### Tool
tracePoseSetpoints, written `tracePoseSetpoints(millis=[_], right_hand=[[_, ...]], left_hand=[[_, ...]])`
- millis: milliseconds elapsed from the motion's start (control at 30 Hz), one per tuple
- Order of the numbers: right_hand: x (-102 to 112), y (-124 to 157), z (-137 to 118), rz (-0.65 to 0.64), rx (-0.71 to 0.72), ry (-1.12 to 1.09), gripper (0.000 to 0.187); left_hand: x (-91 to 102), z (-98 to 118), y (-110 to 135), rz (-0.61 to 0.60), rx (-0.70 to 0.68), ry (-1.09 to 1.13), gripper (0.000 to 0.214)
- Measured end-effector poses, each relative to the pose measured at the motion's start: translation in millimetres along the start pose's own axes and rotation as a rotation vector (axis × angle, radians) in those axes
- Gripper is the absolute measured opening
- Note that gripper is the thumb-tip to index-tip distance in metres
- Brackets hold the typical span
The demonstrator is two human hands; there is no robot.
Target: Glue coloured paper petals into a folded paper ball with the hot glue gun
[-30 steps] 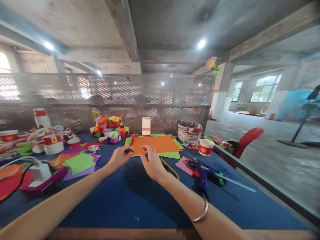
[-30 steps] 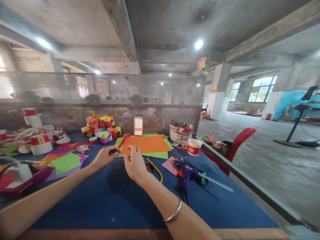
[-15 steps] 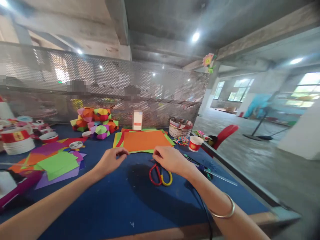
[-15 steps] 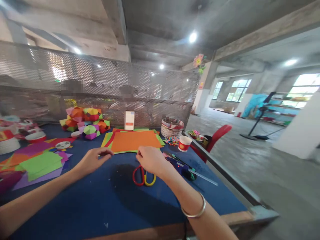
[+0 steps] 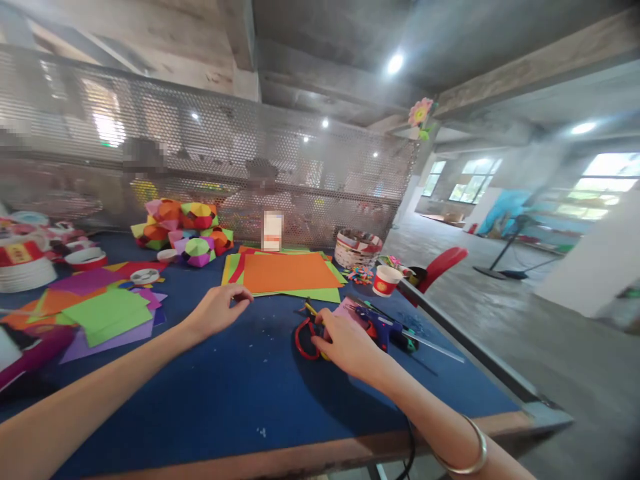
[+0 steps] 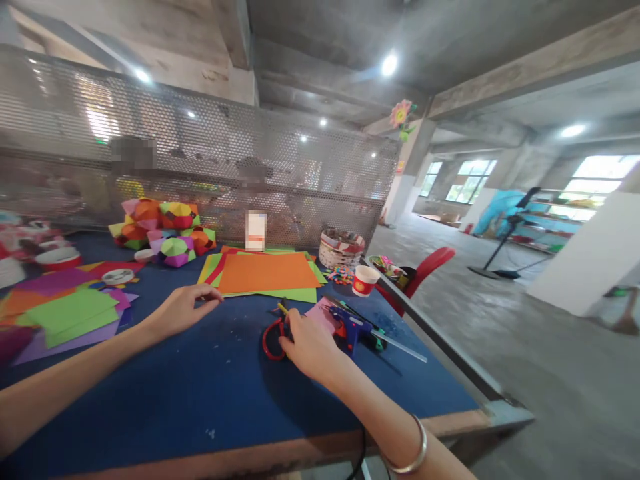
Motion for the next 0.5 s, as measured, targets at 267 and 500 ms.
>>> tracePoseSetpoints(millis=[267, 500], right_hand=[[-0.1, -2.5, 2.5, 0.056, 0.005, 0.073, 0.041], [5.6, -1.6, 8.0, 0.038, -0.088, 0.106, 0.048]], left_hand=[[-1.1, 7.7, 6.2, -0.039, -0.015, -0.016, 0.024], [-1.0, 2.2, 4.0, -0.031, -0.012, -0.004, 0.029]])
Point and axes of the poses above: each hand's wrist, its own y-axis away from the middle knuckle, its own x-axis out of the back of the hand, z = x × y, the point moved 6 cm from there along -y, towards the middle knuckle, and after that the axes turned 11 degrees about z, right-handed, at the moved point
